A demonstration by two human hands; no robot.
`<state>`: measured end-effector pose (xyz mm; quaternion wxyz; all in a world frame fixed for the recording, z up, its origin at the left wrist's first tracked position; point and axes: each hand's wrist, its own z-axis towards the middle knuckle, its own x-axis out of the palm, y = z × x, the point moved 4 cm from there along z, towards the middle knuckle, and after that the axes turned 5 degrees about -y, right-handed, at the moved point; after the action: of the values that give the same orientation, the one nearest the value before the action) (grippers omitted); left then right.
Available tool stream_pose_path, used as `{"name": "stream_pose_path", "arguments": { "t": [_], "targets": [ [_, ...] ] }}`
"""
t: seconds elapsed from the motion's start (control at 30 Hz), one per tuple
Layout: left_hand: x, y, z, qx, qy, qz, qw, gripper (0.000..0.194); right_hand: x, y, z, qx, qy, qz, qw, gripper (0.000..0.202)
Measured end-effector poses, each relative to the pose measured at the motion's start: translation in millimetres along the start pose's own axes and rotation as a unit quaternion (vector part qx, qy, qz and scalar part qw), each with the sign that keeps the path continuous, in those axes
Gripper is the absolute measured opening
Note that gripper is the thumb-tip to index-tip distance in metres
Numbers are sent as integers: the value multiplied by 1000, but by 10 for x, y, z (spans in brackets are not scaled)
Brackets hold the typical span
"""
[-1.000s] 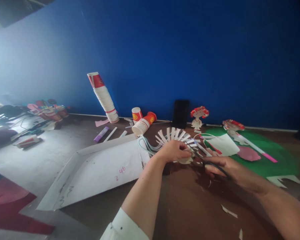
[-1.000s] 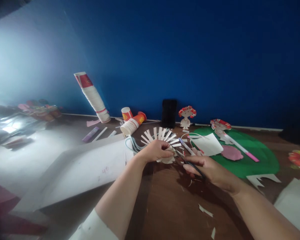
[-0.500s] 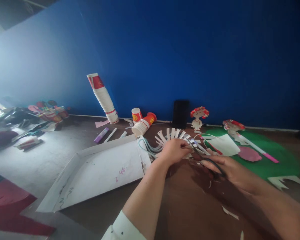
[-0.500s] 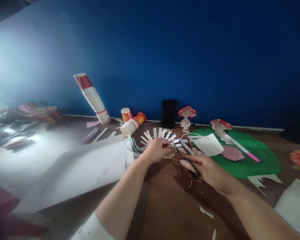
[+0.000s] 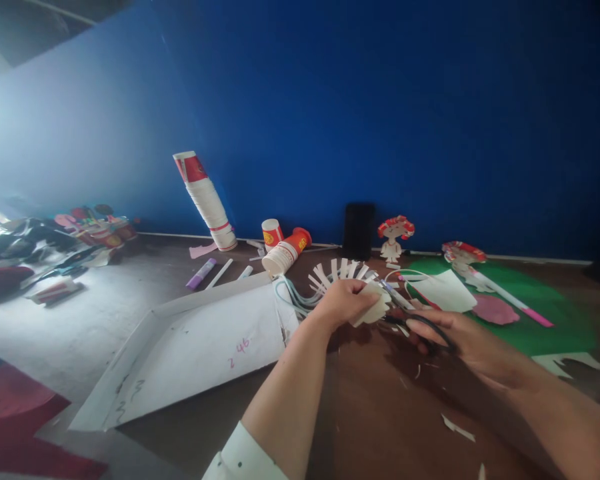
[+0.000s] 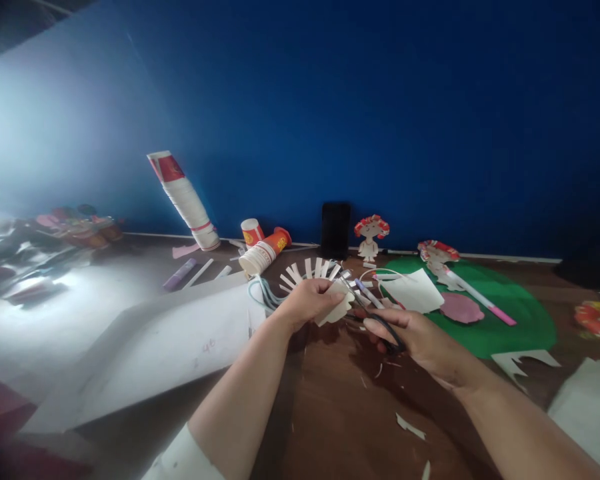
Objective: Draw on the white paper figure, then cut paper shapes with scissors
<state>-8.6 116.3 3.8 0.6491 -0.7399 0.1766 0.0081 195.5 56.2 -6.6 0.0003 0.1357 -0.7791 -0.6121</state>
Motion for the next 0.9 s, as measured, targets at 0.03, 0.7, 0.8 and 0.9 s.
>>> {"name": "stream_pose_path", "arguments": {
  "t": [0.03, 0.7, 0.8, 0.9],
  "targets": [
    [6, 13, 2, -10, 3, -27, 1000, 12, -1, -2, -4, 2, 3, 0, 1000, 50],
    [26, 49, 21, -43, 17, -121, 992, 14, 1, -69, 47, -19, -2, -9, 1000, 56],
    [69, 23, -6, -67, 26, -176, 982, 13, 21, -69, 54, -38, 7, -20, 999, 50],
    [126, -5, -32, -88, 30, -241, 966, 16, 40, -66, 47, -42, 2, -8, 999, 47]
  ]
}}
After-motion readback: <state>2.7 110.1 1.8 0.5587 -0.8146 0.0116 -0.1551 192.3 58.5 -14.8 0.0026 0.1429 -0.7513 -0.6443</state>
